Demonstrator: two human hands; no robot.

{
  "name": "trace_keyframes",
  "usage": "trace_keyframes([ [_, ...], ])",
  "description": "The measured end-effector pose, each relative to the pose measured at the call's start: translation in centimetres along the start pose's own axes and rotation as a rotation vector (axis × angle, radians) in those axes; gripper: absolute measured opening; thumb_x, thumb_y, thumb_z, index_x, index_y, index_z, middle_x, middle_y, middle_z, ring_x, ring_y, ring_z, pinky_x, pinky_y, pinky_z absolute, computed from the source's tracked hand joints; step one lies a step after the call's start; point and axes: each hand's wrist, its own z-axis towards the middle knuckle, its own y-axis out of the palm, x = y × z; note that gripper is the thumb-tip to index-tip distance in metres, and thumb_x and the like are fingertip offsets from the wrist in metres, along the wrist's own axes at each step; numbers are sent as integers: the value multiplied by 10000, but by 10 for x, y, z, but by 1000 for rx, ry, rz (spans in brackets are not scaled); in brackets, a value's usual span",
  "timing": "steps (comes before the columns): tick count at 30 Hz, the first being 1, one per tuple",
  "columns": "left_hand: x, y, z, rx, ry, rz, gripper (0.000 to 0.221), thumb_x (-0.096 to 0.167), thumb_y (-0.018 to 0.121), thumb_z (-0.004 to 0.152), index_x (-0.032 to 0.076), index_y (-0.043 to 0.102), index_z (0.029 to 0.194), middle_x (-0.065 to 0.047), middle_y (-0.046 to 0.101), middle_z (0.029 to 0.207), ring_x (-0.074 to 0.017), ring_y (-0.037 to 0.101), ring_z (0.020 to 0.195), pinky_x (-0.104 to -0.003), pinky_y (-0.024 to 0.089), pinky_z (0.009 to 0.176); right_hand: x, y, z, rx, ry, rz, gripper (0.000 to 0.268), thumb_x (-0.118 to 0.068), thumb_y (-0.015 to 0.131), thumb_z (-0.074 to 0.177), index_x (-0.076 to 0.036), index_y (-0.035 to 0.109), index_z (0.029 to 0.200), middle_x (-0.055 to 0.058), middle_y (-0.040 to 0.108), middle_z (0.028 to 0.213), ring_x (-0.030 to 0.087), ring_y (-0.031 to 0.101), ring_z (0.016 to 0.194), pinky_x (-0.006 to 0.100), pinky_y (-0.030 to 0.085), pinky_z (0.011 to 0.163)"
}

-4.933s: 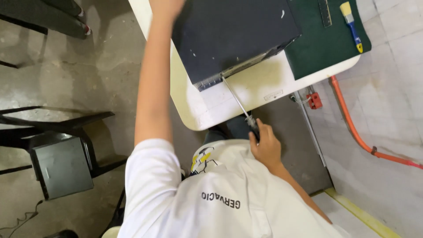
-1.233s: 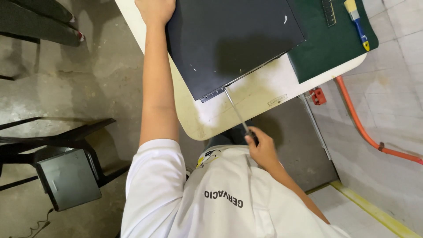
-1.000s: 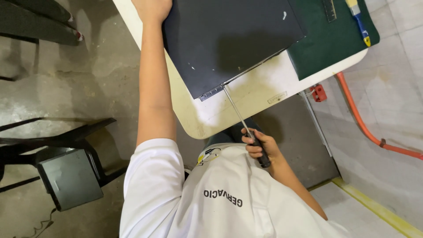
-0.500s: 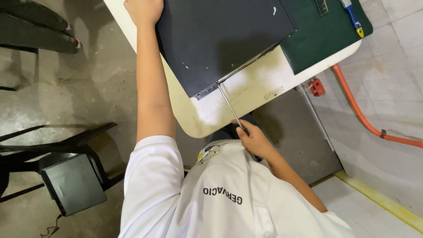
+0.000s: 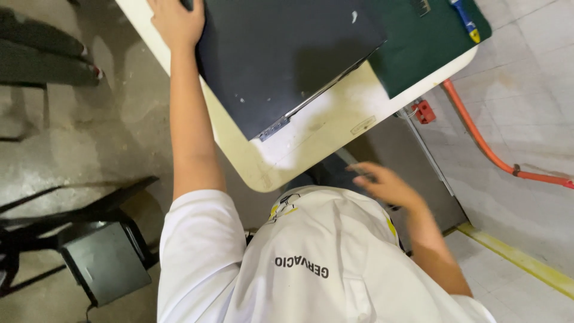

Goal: Removing screws from the back of a desktop computer case and sliding off the side panel to access internal components.

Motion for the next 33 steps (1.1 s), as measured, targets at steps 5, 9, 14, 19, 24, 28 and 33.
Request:
trace_keyframes([
  [5,12,-17,-3,-108,-9,61,535,487,743,949,111,594,1300,-143,541,1309,-370,464,1217,-616,550,803,99,-79,26,752,53,-208,616,-142,488,994,-92,370,1597,275,537,1281,445,531,1197,538,420,1037],
  [9,24,-33,-4,-95,8,1,535,429,714,956,99,584,1357,-115,547,1269,-337,459,1202,-598,537,771,126,-143,88,950,-33,-374,613,-96,617,949,-73,453,1539,219,488,1456,441,501,1303,571,472,949],
  [14,38,-47,-10,-119,-1,13,478,351,674,1027,63,587,1399,-122,542,1358,-320,466,1271,-529,536,860,157,-208,171,981,-268,-547,609,-32,634,1005,89,376,1543,259,473,1140,453,534,1013,521,462,955],
  [19,41,-35,-28,-184,-133,228,526,396,607,1101,131,518,1547,-155,262,1562,-365,319,1429,-619,410,1047,131,-226,191,906,-158,-748,593,-82,631,1003,-2,425,1553,265,484,1196,462,523,985,542,463,914],
  [24,89,-67,-87,-222,-472,322,632,450,521,1160,153,317,1680,-149,-47,1658,-395,132,1557,-668,316,1176,87,-217,185,887,-5,-801,781,-330,625,989,-63,266,1630,260,366,1512,469,411,1309,623,344,1077],
  [28,110,-93,-152,-245,-779,218,747,549,563,1084,147,253,1632,-260,143,1619,-469,405,1424,-633,432,1070,56,-228,201,770,-140,-663,732,-268,600,1008,-74,260,1627,263,261,1589,485,311,1412,646,279,1120],
  [33,109,-94,-190,-253,-1024,32,723,613,521,1072,147,299,1579,-276,546,1417,-470,624,1218,-641,511,926,26,-242,267,629,-583,-111,330,-109,511,1100,14,568,1401,261,582,1284,451,564,1237,521,442,1065],
])
